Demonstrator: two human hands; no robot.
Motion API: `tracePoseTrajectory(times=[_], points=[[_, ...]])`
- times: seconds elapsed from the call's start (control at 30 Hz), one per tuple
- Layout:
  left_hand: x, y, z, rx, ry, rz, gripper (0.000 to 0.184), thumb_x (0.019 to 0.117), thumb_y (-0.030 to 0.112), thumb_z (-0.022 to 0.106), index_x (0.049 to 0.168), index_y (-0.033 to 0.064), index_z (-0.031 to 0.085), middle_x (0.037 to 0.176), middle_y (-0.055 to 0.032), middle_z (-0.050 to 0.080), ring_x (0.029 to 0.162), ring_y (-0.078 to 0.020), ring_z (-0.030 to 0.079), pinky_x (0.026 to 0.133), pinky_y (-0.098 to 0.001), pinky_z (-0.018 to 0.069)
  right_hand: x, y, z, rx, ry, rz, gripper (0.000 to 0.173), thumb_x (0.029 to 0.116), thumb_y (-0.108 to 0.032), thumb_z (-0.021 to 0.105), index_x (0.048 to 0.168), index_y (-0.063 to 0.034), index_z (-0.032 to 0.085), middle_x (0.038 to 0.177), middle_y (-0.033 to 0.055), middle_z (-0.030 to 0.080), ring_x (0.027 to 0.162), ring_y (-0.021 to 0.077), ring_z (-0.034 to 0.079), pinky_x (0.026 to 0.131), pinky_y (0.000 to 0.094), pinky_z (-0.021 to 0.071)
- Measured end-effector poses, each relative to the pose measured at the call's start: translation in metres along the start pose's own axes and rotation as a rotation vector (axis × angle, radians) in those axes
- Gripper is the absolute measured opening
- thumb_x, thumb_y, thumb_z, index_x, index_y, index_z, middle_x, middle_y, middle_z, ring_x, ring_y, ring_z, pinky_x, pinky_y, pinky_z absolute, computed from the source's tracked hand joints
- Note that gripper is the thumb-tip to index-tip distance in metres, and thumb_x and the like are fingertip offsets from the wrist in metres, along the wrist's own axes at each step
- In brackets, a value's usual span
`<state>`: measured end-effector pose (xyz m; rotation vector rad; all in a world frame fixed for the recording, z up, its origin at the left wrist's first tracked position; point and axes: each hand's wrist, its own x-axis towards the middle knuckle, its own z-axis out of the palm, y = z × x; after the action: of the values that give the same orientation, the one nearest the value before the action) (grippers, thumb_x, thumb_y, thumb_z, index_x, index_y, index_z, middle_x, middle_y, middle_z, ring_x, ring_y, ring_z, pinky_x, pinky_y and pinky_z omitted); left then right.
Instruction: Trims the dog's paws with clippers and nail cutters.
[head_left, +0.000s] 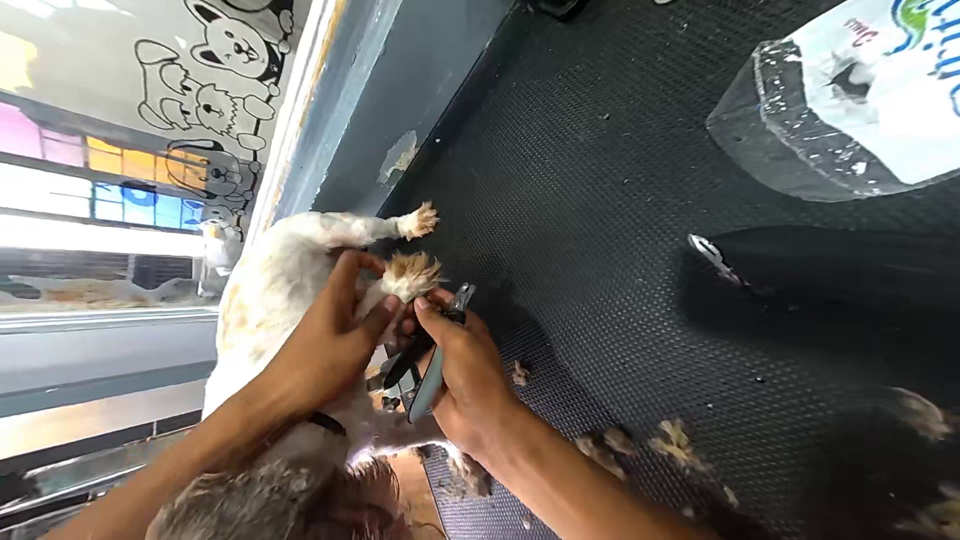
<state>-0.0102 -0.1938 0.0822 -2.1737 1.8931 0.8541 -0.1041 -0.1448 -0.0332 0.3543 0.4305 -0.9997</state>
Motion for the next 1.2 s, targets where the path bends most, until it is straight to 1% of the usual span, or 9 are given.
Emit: tracePoseTrajectory(times=[0.1,0.23,0.43,0.53,0.63,0.87,0.97,1.07,1.2], points=[[-0.011,-0.001,-0.006,-0.068,0.071,0.028,0.030,0.1063,0.020,0.055,0.133,0.0215,0.041,0.066,-0.0027,0.055,0.043,-0.0118,0.046,0.037,-0.0232,0.0370,-0.002,0.008,0.011,-0.058,-0.047,0.033,0.019,0.1046,-0.021,0.059,0.121,-0.0148,0.066,0.089,0.0026,0.062,0.072,0.0114,0.061,0.066,0.0261,0.0534],[-0.032,-0.010,-0.003,-0.052,0.080,0.057,0.034,0.1036,0.017,0.057,0.133,0.0210,0.041,0.066,-0.0021,0.059,0.047,-0.0140,0.055,0.040,-0.0252,0.0454,-0.006,0.026,0.009,-0.169,-0.083,0.002,0.012,0.1039,-0.021,0.060,0.113,-0.0155,0.065,0.079,0.0019,0.058,0.064,0.0089,0.056,0.058,0.0229,0.0484],[-0.052,-0.026,0.012,0.043,0.052,0.138,0.033,0.1009,0.019,0.061,0.128,0.0194,0.041,0.062,0.0027,0.057,0.045,-0.0112,0.054,0.039,-0.0255,0.0458,-0.029,0.054,-0.012,-0.027,-0.028,0.027,0.011,0.1033,-0.012,0.059,0.112,-0.0098,0.065,0.082,0.0052,0.063,0.071,0.0114,0.061,0.065,0.0246,0.0533],[-0.049,-0.022,0.024,0.067,0.055,0.202,0.031,0.1011,0.020,0.060,0.125,0.0177,0.041,0.062,0.0037,0.057,0.045,-0.0100,0.055,0.040,-0.0252,0.0470,-0.040,0.053,-0.017,0.019,0.040,0.017,0.011,0.1047,-0.016,0.057,0.107,-0.0092,0.066,0.083,0.0061,0.061,0.072,0.0135,0.062,0.066,0.0276,0.0551],[-0.039,-0.009,0.033,0.076,0.070,0.249,0.029,0.1019,0.021,0.060,0.123,0.0167,0.040,0.064,0.0036,0.057,0.046,-0.0102,0.055,0.040,-0.0261,0.0475,-0.043,0.041,-0.009,0.031,0.143,-0.059,0.009,0.1046,-0.018,0.058,0.101,-0.0111,0.064,0.079,0.0053,0.060,0.065,0.0119,0.058,0.059,0.0251,0.0506],[-0.004,0.045,0.046,0.083,0.064,0.378,0.026,0.1033,0.019,0.059,0.123,0.0172,0.042,0.058,0.0035,0.050,0.040,-0.0086,0.046,0.035,-0.0241,0.0399,-0.038,-0.009,-0.012,0.119,0.178,-0.313,0.012,0.1036,-0.017,0.060,0.113,-0.0129,0.066,0.089,0.0046,0.063,0.074,0.0111,0.062,0.065,0.0252,0.0548],[0.005,0.063,0.042,0.082,0.073,0.404,0.022,0.1048,0.018,0.057,0.123,0.0173,0.045,0.062,0.0029,0.053,0.041,-0.0092,0.048,0.035,-0.0241,0.0408,-0.037,-0.027,-0.011,0.093,0.119,-0.396,0.012,0.1019,-0.017,0.063,0.112,-0.0125,0.067,0.089,0.0058,0.065,0.077,0.0131,0.064,0.069,0.0285,0.0561],[0.008,0.073,0.030,0.015,0.077,0.414,0.017,0.1050,0.014,0.054,0.120,0.0166,0.047,0.064,0.0017,0.054,0.043,-0.0096,0.048,0.036,-0.0225,0.0406,-0.030,-0.031,-0.002,0.035,0.057,-0.490,0.013,0.1015,-0.021,0.063,0.111,-0.0125,0.067,0.083,0.0055,0.064,0.070,0.0115,0.062,0.061,0.0262,0.0538],[0.004,0.081,0.018,-0.056,0.040,0.395,0.012,0.1066,0.011,0.049,0.116,0.0146,0.055,0.063,-0.0021,0.055,0.043,-0.0111,0.047,0.035,-0.0209,0.0383,-0.030,-0.026,0.006,0.014,0.036,-0.689,0.020,0.1057,-0.019,0.054,0.115,-0.0092,0.068,0.085,0.0073,0.068,0.072,0.0114,0.067,0.063,0.0252,0.0577]])
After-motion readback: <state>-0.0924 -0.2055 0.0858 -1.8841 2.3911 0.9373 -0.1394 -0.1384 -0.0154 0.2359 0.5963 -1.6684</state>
